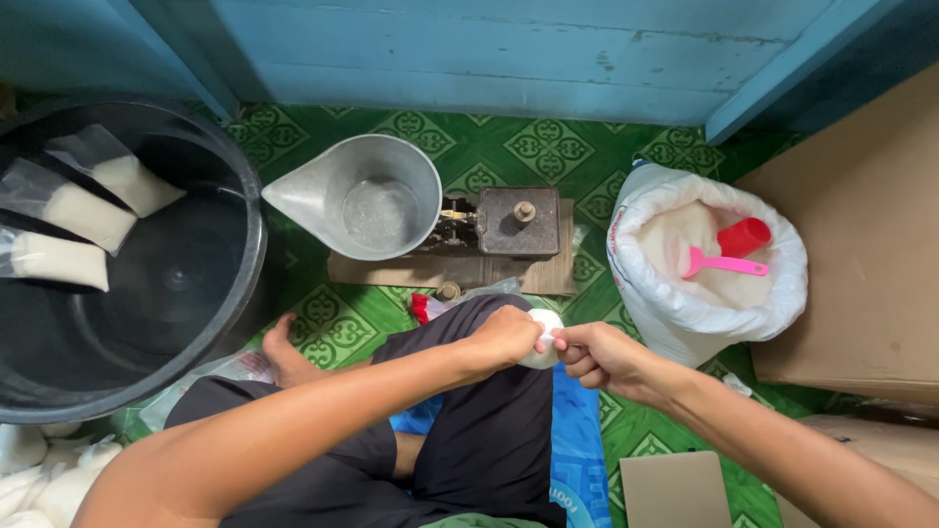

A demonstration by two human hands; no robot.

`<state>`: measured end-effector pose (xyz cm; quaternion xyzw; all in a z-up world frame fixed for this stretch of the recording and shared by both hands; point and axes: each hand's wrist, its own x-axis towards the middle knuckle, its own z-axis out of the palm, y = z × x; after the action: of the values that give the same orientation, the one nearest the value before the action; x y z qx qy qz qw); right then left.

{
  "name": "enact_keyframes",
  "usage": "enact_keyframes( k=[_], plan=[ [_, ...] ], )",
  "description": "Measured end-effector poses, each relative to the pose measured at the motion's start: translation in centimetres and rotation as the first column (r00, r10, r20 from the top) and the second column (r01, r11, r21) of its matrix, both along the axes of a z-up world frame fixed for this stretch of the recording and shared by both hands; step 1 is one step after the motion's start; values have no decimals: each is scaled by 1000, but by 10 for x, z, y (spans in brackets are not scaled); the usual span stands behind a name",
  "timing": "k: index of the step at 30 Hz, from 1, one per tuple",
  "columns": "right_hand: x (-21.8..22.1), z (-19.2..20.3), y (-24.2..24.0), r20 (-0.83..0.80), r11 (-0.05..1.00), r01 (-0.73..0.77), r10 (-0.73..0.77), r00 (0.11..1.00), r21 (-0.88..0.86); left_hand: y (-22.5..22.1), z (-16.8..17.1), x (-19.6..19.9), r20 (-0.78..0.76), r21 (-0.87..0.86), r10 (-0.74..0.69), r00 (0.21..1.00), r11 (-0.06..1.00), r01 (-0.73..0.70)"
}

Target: The person ties plastic bags filled with white liquid by hand and places them into a black tub. The person picks up individual filled bags from the floor, twists the top of each bag, secures it, and then sets it into the container.

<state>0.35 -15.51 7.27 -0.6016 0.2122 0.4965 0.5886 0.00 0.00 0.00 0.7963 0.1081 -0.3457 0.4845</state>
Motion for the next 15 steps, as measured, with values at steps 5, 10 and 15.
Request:
enact_keyframes(
  k=[5,10,15],
  plan=[
    [-4,-33,-8,15,999,-8,9,1000,-51,2,3,-11,-31,40,-44,999,998,46],
    [-7,-44,-9,-21,999,37,-38,999,-35,-4,-8,-17,-39,65,-53,998,996,55],
    [-8,-27,-7,-91,991,118,-112,990,63,0,-41,-7,54,1,-82,995,997,82]
  ],
)
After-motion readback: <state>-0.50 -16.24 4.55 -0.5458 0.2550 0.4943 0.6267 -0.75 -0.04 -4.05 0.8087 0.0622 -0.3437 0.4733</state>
